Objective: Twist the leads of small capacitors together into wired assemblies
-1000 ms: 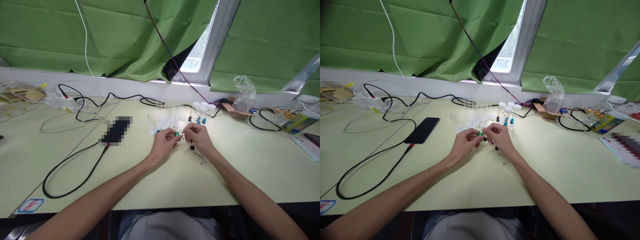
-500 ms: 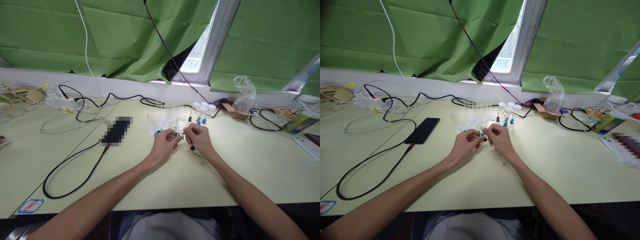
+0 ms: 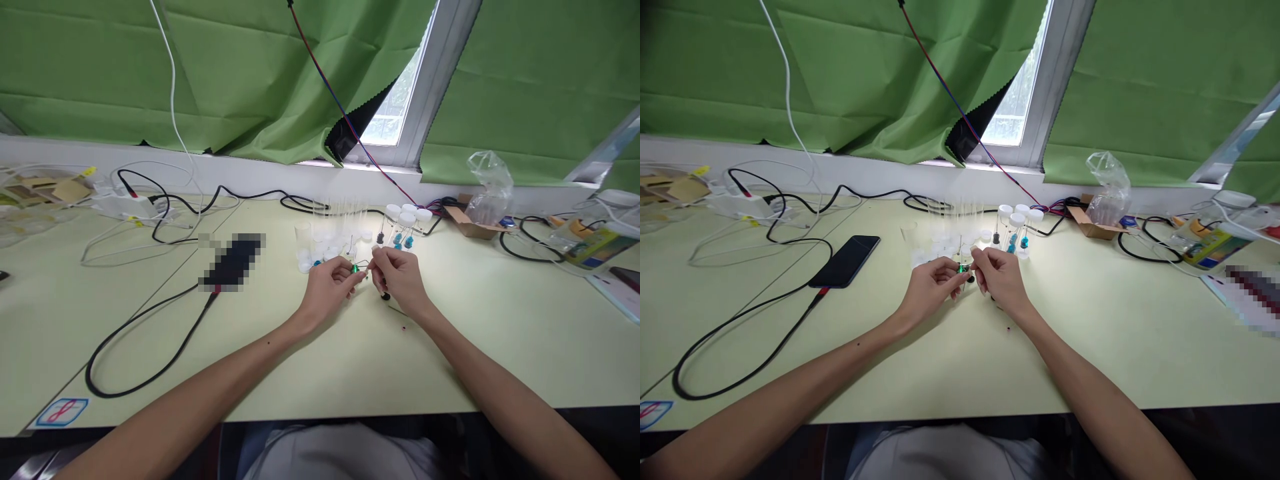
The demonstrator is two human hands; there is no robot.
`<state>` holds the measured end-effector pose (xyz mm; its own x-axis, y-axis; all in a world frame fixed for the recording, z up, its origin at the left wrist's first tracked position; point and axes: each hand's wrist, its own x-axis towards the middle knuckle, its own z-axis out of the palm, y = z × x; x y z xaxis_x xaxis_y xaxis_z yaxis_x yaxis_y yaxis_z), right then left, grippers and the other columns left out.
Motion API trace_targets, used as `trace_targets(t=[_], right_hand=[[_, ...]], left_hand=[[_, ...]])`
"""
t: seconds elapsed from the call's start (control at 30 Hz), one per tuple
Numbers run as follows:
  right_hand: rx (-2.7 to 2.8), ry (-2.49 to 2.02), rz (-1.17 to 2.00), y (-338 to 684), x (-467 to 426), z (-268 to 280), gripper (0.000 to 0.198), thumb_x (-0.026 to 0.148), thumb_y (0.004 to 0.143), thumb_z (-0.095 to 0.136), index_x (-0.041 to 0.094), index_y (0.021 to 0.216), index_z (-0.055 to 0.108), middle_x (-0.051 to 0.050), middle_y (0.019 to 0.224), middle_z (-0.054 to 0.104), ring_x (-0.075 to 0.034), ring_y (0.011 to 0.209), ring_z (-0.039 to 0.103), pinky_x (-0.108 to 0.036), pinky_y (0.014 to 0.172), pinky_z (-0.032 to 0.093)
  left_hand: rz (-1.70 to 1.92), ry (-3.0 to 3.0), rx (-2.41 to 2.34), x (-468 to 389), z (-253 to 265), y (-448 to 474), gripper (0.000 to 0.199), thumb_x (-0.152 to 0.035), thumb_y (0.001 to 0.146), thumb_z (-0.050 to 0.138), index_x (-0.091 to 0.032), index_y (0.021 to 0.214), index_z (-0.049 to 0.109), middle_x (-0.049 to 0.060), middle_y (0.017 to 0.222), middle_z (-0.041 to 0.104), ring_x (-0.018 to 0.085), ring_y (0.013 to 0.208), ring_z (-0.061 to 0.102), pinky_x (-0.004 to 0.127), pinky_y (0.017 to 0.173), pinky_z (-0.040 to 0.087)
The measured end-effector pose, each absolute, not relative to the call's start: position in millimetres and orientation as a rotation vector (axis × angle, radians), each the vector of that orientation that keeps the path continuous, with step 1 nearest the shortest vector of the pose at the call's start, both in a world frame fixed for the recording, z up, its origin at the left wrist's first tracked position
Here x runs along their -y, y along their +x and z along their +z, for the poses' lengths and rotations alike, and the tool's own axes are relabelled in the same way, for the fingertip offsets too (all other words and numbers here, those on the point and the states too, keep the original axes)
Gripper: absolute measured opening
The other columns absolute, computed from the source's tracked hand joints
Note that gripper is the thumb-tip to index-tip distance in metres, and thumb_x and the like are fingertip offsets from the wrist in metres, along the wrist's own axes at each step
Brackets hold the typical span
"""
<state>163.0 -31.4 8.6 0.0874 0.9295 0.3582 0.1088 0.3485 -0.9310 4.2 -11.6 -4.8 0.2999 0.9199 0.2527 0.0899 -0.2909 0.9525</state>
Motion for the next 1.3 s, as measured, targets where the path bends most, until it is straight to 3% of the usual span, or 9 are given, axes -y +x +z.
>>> trace_targets(t=[0.57, 1.3], right_hand=[[1.3, -1.026, 0.978, 163.3, 32.9, 10.7, 0.041, 0.056, 0.089, 0.06, 0.018, 0.076, 0.06, 0.005, 0.039, 0.049, -0.008, 0.029, 0.041, -0.021, 0.033, 0.029], [1.171, -0.876, 1.234, 164.9, 28.9, 11.6, 0.033, 0.052, 0.088, 0.062, 0.02, 0.089, 0.057, 0.007, 0.04, 0.051, -0.01, 0.028, 0.044, -0.02, 0.031, 0.035]], left_hand=[[1.099, 1.666, -0.943, 11.6, -8.2, 4.4, 0.035, -0.049, 0.076, 0.074, -0.018, 0.077, 0.059, -0.001, 0.059, 0.059, 0.013, 0.05, 0.057, 0.027, 0.052, 0.048], [1.127, 1.657, -0.923, 8.4, -10.5, 4.1, 0.034, -0.048, 0.075, 0.075, -0.018, 0.076, 0.058, -0.001, 0.059, 0.058, 0.013, 0.051, 0.055, 0.027, 0.051, 0.048]])
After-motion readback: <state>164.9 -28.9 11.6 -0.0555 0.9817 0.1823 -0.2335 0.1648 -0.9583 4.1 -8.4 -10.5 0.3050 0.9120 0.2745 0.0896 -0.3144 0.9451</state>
